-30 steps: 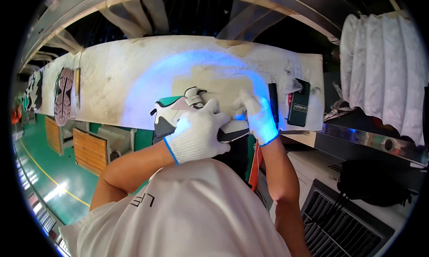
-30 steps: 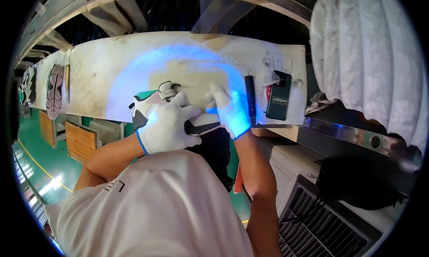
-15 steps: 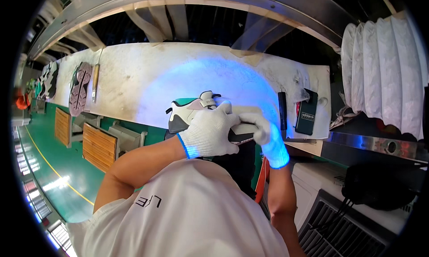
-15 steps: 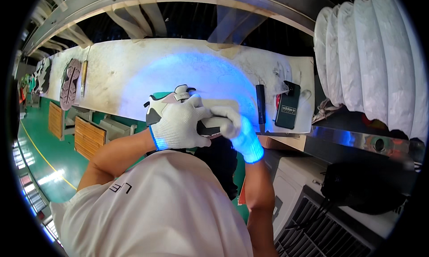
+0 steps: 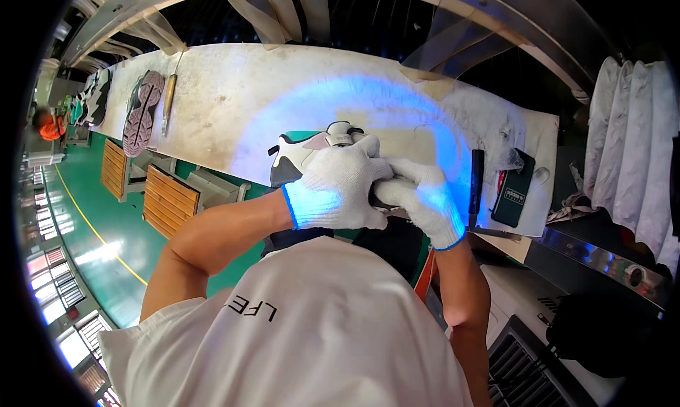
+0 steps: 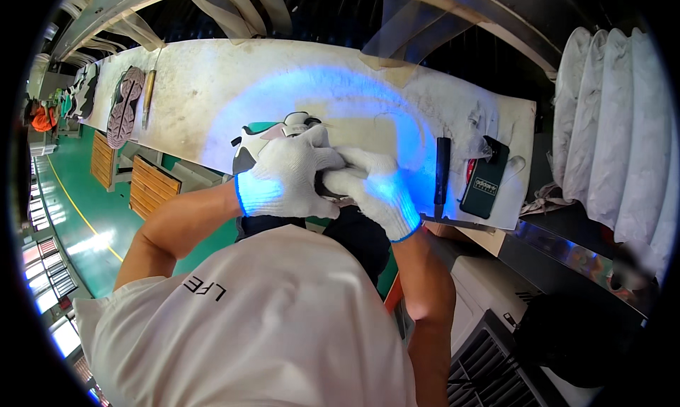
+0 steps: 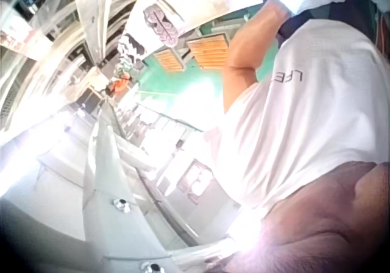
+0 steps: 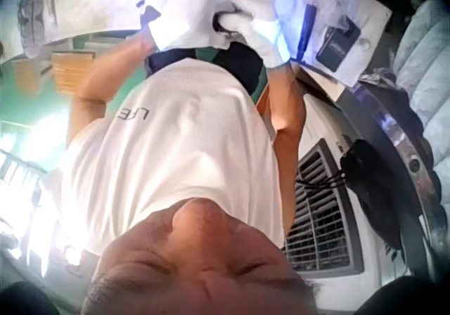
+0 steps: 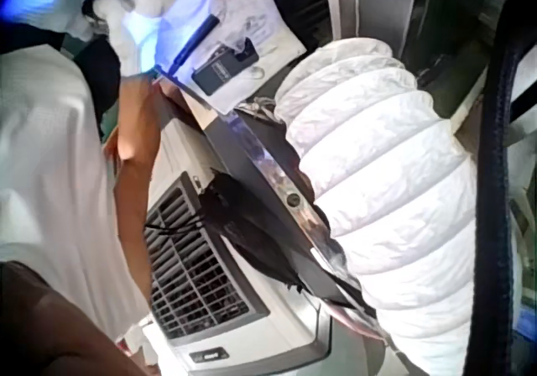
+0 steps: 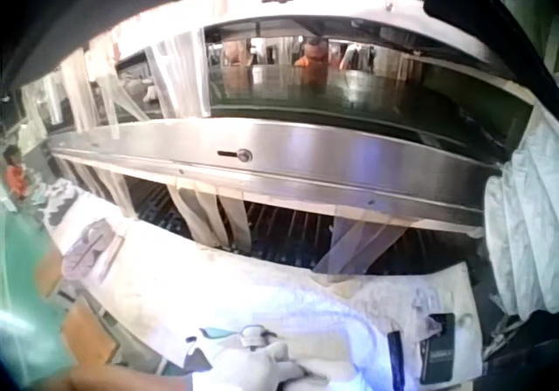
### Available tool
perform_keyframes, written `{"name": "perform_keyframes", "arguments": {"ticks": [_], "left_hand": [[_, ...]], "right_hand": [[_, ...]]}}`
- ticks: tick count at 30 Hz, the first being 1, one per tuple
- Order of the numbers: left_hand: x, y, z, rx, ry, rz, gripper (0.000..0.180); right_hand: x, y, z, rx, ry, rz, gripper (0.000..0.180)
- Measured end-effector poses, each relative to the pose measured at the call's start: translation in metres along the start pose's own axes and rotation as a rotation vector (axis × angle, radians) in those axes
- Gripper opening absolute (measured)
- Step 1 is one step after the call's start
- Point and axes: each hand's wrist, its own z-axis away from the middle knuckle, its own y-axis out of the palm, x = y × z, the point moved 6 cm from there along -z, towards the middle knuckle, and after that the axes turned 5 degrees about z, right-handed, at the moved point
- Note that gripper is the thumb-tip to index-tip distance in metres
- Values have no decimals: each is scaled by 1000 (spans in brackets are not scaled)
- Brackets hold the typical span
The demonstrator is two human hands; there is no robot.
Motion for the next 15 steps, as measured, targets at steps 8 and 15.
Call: {"name": "perform_keyframes", "arguments": {"ticks": [8,15], "left_hand": [[0,1,1,-69,69,-51,53],[64,-41,36,-101,240,556,45]], "right_hand": [[-9,-9,-7,23,-31,32,51],[-19,20,32,-801,-716,440,46]]}}
